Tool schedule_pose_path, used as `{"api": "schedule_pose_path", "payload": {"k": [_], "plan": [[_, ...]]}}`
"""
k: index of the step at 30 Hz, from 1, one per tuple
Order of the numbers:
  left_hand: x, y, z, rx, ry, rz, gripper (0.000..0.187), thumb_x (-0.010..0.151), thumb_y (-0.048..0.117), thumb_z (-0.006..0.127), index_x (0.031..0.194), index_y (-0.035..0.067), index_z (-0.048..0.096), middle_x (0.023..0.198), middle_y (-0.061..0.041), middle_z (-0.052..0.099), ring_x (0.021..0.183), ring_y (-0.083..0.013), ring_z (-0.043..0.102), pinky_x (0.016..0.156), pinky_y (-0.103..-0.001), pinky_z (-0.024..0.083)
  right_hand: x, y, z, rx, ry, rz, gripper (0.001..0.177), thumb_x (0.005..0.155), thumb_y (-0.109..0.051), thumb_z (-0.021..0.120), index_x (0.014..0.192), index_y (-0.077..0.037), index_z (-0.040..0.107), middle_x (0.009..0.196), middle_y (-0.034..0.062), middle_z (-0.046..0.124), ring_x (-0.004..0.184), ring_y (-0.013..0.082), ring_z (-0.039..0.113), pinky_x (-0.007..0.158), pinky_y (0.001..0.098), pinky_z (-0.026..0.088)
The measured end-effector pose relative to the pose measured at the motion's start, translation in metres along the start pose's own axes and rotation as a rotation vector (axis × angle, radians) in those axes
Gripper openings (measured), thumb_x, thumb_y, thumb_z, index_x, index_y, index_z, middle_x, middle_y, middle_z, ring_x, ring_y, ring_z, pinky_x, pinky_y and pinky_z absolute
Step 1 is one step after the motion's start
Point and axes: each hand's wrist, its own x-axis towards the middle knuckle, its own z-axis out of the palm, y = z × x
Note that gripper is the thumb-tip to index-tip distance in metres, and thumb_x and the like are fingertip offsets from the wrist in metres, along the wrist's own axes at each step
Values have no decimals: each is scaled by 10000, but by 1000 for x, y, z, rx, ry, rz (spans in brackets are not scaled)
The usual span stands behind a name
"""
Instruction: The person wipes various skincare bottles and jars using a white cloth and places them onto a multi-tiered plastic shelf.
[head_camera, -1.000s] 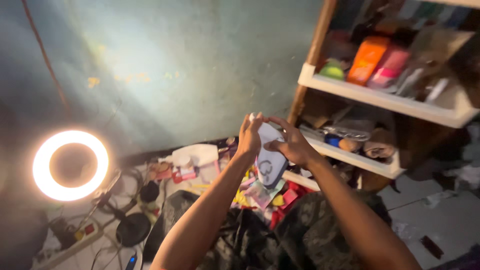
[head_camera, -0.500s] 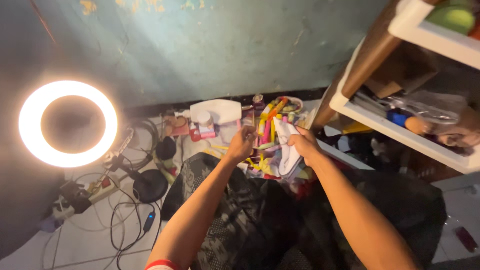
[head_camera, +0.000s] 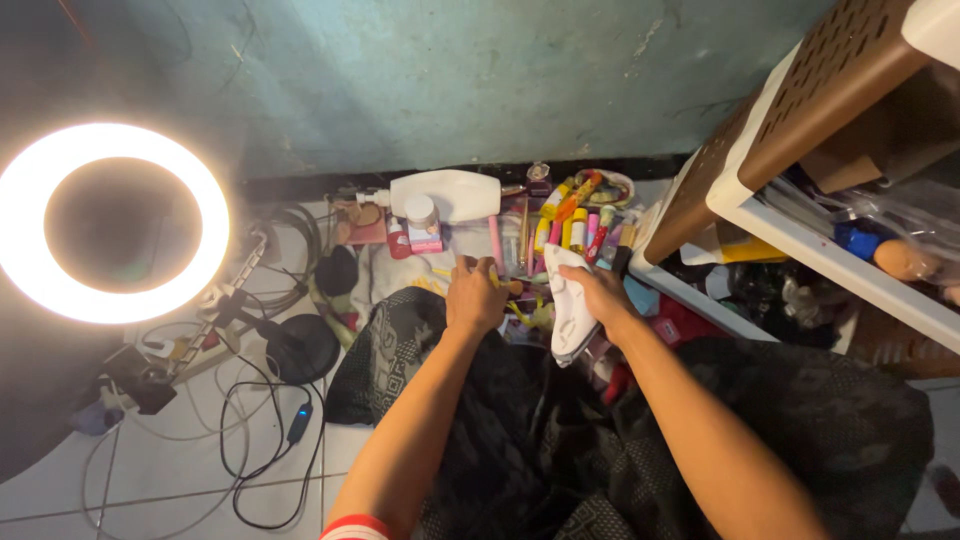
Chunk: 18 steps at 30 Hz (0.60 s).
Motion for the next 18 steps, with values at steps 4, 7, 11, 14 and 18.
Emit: {"api": "schedule_pose_path", "payload": {"k": [4, 7, 11, 14, 18], "plan": [[-2, -8, 15, -82, 37, -80, 301, 854, 146, 718, 1148, 92, 690, 1260, -194, 589, 1049, -418, 639, 871, -499, 529, -8, 0, -6, 27, -15, 5, 428, 869, -342, 720, 1141, -12, 715, 946, 88, 748, 783, 207, 714, 706, 345, 567], [-2, -18, 18, -233, 200, -58, 234, 855, 122, 741, 1064, 39, 674, 1116, -218, 657, 980, -413, 670, 850, -482, 549, -17, 0, -9, 37, -18, -84, 403, 878, -280, 710, 1204, -43, 711, 990, 58, 754, 830, 170, 711, 730, 319, 564], [2, -25, 17, -1033, 180, -325, 176, 887, 20, 678, 1003, -25, 553, 942, -254, 707, 823, -366, 709, 711, -430, 562, -35, -6, -6, -89, 31, -382, 388, 916, -200, 697, 1258, -19, 676, 1038, 79, 752, 875, 145, 686, 747, 299, 549], [-6, -16, 12, -1530, 55, -466, 126, 927, 2, 597, 977, -33, 488, 918, -247, 698, 785, -328, 740, 704, -375, 627, -56, -22, 4, -272, 77, -640, 386, 953, -184, 655, 1306, -26, 646, 1041, 96, 761, 877, 153, 709, 756, 292, 557], [-18, 28, 22, -1652, -56, -377, 111, 973, 27, 616, 998, 1, 511, 929, -185, 678, 768, -258, 717, 724, -352, 635, -97, -44, 16, -566, 113, -1244, 345, 955, -79, 634, 1293, -44, 694, 1067, 138, 706, 973, 280, 684, 847, 373, 540]]}}
